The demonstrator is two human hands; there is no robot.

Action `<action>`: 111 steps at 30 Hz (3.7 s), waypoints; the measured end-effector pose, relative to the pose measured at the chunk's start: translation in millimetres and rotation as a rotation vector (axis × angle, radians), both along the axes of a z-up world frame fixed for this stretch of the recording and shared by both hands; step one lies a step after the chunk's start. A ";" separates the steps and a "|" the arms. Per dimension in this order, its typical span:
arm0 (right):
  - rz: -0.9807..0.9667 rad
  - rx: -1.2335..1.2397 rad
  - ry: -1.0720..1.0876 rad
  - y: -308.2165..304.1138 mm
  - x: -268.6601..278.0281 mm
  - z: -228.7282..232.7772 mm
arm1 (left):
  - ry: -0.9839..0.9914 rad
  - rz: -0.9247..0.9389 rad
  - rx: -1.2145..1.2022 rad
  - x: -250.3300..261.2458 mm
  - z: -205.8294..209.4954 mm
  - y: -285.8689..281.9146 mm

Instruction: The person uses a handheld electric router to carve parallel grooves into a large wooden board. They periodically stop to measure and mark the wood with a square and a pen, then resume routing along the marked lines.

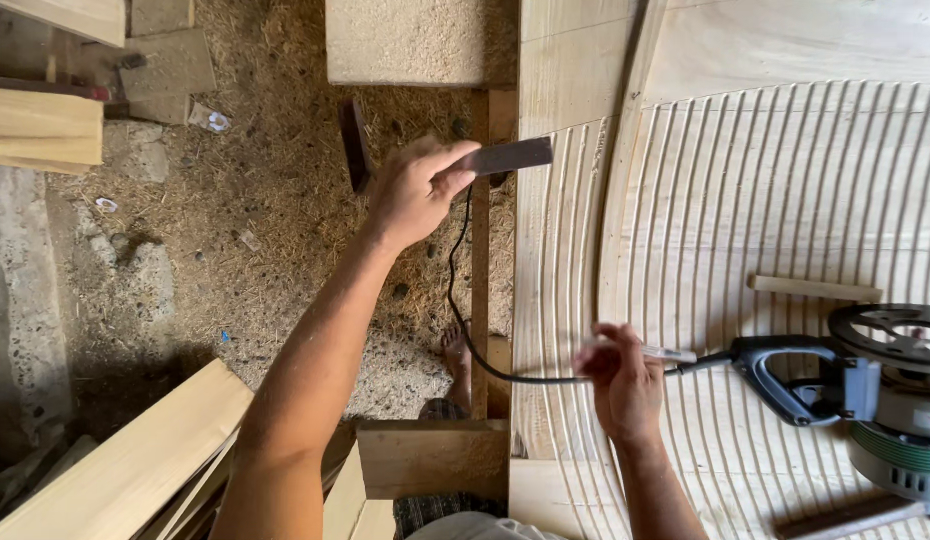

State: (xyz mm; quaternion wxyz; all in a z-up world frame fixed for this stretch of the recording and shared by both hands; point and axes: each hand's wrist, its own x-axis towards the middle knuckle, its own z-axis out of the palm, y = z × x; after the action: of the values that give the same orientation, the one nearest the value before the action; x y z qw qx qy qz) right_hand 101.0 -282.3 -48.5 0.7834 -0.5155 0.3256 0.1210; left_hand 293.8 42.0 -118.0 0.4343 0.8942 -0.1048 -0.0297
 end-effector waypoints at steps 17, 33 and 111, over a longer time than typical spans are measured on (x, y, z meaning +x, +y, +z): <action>0.063 -0.629 -0.493 73.5 89.1 -100.2 | -0.110 -0.189 0.341 49.6 -55.0 -15.5; 0.142 -0.856 -0.486 76.0 83.8 -104.9 | -0.127 -0.223 0.406 53.1 -44.4 -18.0; 0.472 -1.260 -0.574 100.5 155.6 -81.4 | -0.172 -0.280 0.474 56.2 -38.1 -21.0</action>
State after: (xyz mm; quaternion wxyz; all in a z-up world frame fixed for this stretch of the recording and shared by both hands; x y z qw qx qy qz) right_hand 256.6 -181.7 -130.0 0.3456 -0.9362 -0.0048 -0.0636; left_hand 350.0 20.9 -156.1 0.1943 0.9468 -0.2538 -0.0372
